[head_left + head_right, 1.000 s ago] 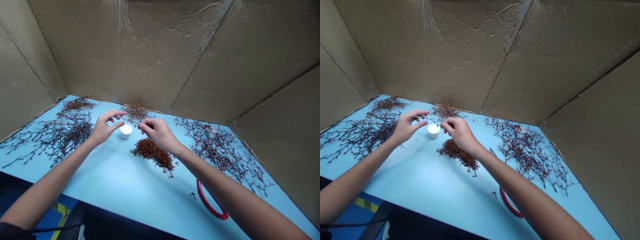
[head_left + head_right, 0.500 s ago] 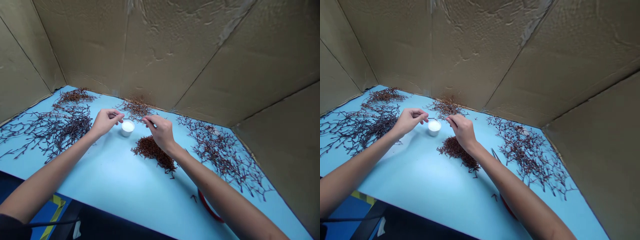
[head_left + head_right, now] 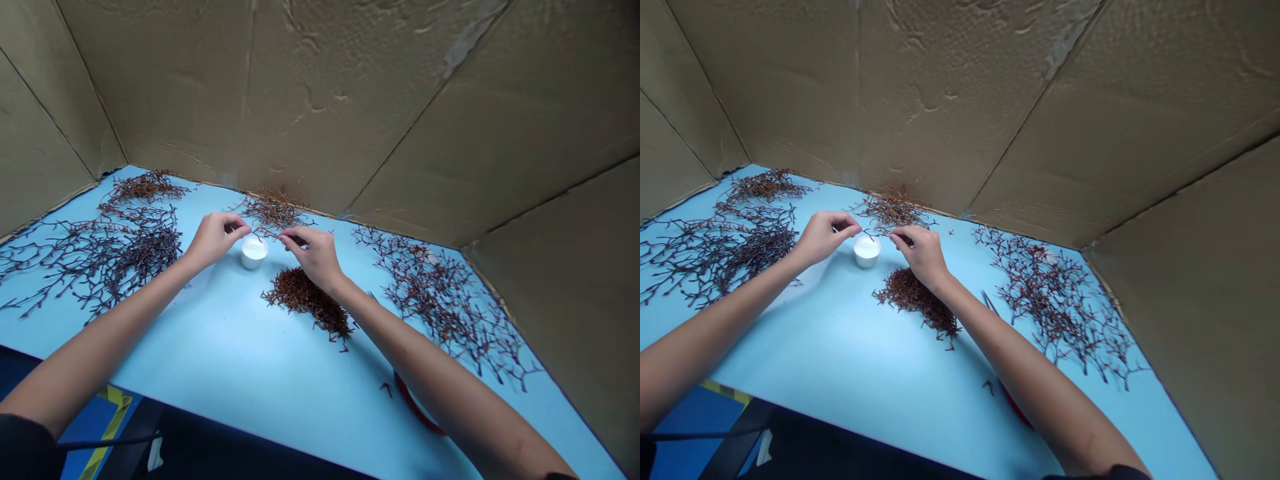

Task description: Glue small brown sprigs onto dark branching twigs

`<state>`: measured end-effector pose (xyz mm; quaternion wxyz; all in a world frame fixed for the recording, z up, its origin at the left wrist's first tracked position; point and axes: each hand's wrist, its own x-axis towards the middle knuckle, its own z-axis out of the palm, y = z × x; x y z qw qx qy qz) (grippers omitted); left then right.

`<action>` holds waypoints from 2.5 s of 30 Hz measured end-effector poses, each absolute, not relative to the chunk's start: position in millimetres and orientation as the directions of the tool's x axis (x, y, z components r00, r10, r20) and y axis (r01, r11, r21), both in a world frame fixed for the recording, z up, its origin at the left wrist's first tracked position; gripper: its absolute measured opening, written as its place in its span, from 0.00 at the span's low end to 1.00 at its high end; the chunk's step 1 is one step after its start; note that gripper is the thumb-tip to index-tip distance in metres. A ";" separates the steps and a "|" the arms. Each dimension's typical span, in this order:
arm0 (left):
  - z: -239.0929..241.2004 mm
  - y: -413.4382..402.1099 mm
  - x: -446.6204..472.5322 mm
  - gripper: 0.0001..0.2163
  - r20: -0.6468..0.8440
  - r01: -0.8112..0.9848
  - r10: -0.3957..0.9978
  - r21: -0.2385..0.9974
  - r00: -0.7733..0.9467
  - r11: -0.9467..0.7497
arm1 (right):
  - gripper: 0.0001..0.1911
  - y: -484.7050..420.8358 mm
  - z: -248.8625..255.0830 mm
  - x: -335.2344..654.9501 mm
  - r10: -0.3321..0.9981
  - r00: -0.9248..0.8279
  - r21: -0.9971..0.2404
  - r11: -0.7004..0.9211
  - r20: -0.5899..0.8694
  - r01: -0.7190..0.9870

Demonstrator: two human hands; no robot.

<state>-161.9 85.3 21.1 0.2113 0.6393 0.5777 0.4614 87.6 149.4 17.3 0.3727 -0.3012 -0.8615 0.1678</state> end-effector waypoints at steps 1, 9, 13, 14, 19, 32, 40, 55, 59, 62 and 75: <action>20.5 85.3 -161.1 0.10 0.353 0.562 0.932 0.789 -0.087 -0.246 | 0.09 150.9 15.3 88.1 0.643 -0.549 -0.515 0.762 0.534 0.392; 18.1 88.6 -151.3 0.06 0.393 0.648 0.918 0.713 -0.052 -0.268 | 0.09 157.7 12.1 96.3 0.645 -0.537 -0.506 0.763 0.544 0.404; 20.1 87.4 -148.6 0.06 0.408 0.649 0.910 0.712 -0.073 -0.267 | 0.08 154.6 16.2 98.3 0.664 -0.501 -0.532 0.746 0.555 0.400; 21.3 86.2 -149.2 0.06 0.413 0.648 0.907 0.713 -0.082 -0.267 | 0.07 153.2 16.7 97.9 0.671 -0.493 -0.545 0.739 0.553 0.396; 24.8 81.8 -157.2 0.05 0.430 0.644 0.894 0.720 -0.123 -0.257 | 0.08 150.3 15.1 91.9 0.708 -0.481 -0.625 0.696 0.517 0.354; 12.8 83.4 -160.2 0.02 0.394 0.661 0.916 0.708 -0.080 -0.248 | 0.05 161.4 5.0 91.8 0.675 -0.598 -0.613 0.706 0.432 0.354; 18.4 82.2 -156.1 0.03 0.421 0.646 0.902 0.714 -0.089 -0.270 | 0.05 158.8 13.5 97.4 0.683 -0.571 -0.605 0.708 0.455 0.364; 12.9 79.2 -166.6 0.03 0.430 0.658 0.897 0.705 -0.100 -0.265 | 0.07 158.4 4.5 85.7 0.660 -0.612 -0.580 0.726 0.435 0.370; 16.2 74.6 -168.4 0.03 0.431 0.683 0.898 0.683 -0.090 -0.259 | 0.07 156.9 5.3 85.0 0.642 -0.632 -0.553 0.744 0.434 0.376; 16.7 72.0 -167.9 0.03 0.430 0.701 0.899 0.667 -0.088 -0.250 | 0.07 156.0 5.7 84.4 0.627 -0.648 -0.529 0.759 0.433 0.380; 23.1 67.5 -163.8 0.04 0.454 0.682 0.885 0.680 -0.102 -0.270 | 0.07 150.5 17.1 85.6 0.616 -0.636 -0.520 0.772 0.465 0.367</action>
